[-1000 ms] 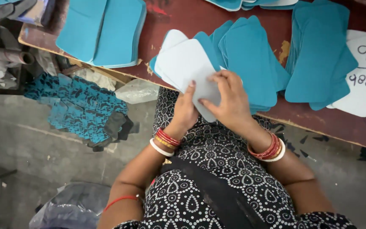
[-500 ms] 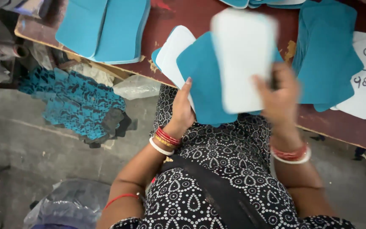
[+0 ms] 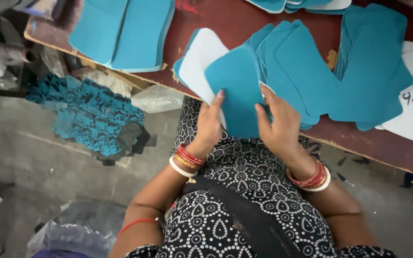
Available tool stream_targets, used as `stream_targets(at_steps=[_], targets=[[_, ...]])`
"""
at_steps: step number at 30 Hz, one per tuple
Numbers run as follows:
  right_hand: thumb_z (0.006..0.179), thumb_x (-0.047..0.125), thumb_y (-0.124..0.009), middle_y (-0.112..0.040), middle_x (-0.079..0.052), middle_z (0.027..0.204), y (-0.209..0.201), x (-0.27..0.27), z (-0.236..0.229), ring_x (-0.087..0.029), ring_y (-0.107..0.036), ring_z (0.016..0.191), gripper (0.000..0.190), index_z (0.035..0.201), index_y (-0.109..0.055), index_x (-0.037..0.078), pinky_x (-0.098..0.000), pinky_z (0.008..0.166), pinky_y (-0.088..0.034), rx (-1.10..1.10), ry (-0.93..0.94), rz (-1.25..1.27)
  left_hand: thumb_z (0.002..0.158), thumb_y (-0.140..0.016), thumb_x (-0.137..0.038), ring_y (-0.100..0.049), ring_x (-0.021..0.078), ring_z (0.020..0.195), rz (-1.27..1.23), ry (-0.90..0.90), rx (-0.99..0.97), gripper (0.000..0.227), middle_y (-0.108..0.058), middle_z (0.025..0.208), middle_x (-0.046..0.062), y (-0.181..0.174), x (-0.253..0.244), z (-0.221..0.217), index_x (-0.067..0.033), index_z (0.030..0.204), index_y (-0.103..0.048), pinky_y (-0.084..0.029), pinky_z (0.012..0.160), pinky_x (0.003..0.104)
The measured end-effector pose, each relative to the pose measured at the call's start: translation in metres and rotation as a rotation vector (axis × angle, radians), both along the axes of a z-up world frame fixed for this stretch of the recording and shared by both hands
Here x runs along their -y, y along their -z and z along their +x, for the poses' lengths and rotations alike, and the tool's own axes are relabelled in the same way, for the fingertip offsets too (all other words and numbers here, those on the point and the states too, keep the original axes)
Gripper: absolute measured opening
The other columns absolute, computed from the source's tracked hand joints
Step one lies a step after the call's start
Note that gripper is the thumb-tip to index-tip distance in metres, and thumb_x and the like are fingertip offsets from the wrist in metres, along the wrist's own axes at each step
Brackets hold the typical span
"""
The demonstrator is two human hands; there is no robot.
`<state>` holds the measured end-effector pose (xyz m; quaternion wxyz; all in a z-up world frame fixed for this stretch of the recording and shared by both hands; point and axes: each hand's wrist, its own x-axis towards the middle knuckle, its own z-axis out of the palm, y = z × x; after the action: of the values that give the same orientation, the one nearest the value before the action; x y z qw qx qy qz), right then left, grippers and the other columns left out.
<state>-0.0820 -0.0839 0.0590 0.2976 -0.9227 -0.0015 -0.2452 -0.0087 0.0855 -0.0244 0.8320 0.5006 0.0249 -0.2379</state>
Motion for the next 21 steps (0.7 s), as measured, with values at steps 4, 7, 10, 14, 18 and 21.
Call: stream_targets(at_steps=[4,7,10,14,18,21], targets=[[0.104,0.01,-0.071,-0.072,-0.02,0.113,0.01,0.06,-0.008,-0.029,-0.069,0.094,0.039,0.14,-0.062,-0.003,-0.0381,0.087,-0.055,-0.133,0.179,0.203,0.109,-0.052,-0.032,-0.064,0.0233,0.115,-0.016,-0.05,-0.075,0.053,-0.065,0.13,0.015,-0.006,-0.012,0.004,0.0063,0.145,-0.048,-0.053,0.099,0.038],[0.105,0.011,-0.069,-0.07,-0.023,0.124,0.007,0.112,0.001,-0.033,-0.069,0.106,0.048,0.151,-0.06,-0.002,-0.0425,0.095,-0.055,-0.151,0.168,0.12,0.106,-0.056,-0.03,-0.061,0.0252,0.125,-0.222,-0.078,-0.126,0.055,-0.059,0.138,0.015,-0.006,-0.014,0.007,0.0035,0.147,-0.041,-0.051,0.106,0.041],[0.099,0.027,-0.078,-0.065,-0.027,0.136,0.029,0.134,-0.001,-0.044,-0.062,0.118,0.066,0.148,-0.049,-0.006,-0.0485,0.101,-0.05,-0.162,0.146,-0.352,0.106,-0.054,-0.03,-0.059,0.0276,0.128,-0.242,-0.033,-0.144,0.055,-0.057,0.14,0.016,-0.004,-0.014,0.003,0.0044,0.147,-0.041,-0.05,0.108,0.042],[0.097,0.038,-0.077,-0.061,-0.028,0.129,0.03,0.107,-0.002,-0.046,-0.057,0.115,0.082,0.158,-0.042,-0.004,-0.0533,0.101,-0.045,-0.395,0.099,-0.184,0.106,-0.054,-0.026,-0.06,0.0291,0.128,-0.326,0.049,-0.174,0.054,-0.059,0.139,0.018,0.01,-0.009,-0.007,0.0066,0.148,-0.042,-0.05,0.109,0.042],[0.11,0.032,-0.073,-0.056,-0.027,0.15,0.017,0.079,-0.008,-0.044,-0.052,0.138,0.064,0.158,-0.046,0.0,-0.0514,0.116,-0.041,-0.143,0.188,-0.196,0.106,-0.054,-0.024,-0.062,0.0295,0.125,-0.274,0.143,-0.122,0.054,-0.061,0.136,0.02,-0.006,0.001,-0.007,0.0091,0.146,-0.043,-0.05,0.108,0.042],[0.105,0.03,-0.073,-0.054,-0.025,0.153,-0.01,0.056,-0.004,-0.042,-0.05,0.142,0.057,0.15,-0.052,0.002,-0.052,0.12,-0.038,-0.235,0.025,-0.122,0.108,-0.055,-0.025,-0.061,0.0267,0.124,-0.194,0.176,-0.058,0.054,-0.061,0.136,0.019,0.0,0.009,-0.014,0.0106,0.146,-0.045,-0.049,0.107,0.04]])
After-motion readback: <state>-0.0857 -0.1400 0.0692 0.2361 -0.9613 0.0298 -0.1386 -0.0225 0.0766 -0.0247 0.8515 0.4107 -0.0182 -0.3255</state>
